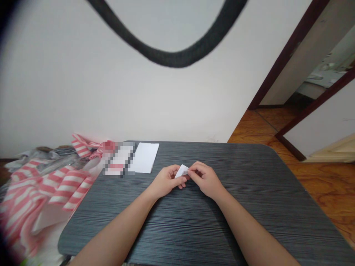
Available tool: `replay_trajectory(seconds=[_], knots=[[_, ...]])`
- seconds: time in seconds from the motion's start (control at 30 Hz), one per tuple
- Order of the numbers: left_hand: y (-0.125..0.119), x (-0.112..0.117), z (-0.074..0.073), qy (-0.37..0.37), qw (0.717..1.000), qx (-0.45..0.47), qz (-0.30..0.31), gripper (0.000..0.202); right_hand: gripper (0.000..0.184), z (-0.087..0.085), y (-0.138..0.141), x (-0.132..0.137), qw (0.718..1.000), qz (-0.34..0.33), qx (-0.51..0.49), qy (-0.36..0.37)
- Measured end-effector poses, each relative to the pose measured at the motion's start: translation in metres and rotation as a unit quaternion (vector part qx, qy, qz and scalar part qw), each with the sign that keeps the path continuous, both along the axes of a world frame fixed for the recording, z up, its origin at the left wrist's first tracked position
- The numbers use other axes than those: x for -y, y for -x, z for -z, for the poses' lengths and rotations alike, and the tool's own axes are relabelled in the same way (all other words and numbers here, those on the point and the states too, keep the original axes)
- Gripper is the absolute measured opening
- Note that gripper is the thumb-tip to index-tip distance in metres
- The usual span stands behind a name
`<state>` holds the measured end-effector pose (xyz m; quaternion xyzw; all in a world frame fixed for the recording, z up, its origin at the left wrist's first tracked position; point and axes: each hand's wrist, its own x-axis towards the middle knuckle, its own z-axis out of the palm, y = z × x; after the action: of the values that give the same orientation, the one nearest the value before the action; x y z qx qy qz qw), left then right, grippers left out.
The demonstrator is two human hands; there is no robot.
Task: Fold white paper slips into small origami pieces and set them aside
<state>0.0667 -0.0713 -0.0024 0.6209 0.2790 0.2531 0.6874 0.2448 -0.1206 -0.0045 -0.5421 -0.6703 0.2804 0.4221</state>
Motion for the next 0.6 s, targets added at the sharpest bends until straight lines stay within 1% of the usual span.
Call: replay_trajectory(seconds=[0.13, 0.27, 0.47, 0.6], knots=[[0.0002, -0.0005, 0.0003, -0.014, 1.000, -0.017, -0.007, 0.033, 0.013, 0.0010, 0.0012, 0.0012, 0.999, -0.004, -0.023, 0.023], [0.0000, -0.0015, -0.0004, -0.004, 1.000, -0.023, -0.006, 0.034, 0.012, 0.0021, 0.0005, 0.0018, 0.999, -0.012, -0.040, 0.021], [-0.0007, -0.0023, -0.0009, 0.010, 1.000, -0.024, -0.006, 0.032, 0.014, -0.0006, 0.0003, 0.0019, 0.997, -0.034, -0.060, 0.027], [-0.0009, -0.0029, 0.0004, 0.019, 1.000, -0.019, -0.009, 0.031, 0.014, 0.0014, 0.0010, 0.0016, 0.996, -0.038, -0.078, 0.031]])
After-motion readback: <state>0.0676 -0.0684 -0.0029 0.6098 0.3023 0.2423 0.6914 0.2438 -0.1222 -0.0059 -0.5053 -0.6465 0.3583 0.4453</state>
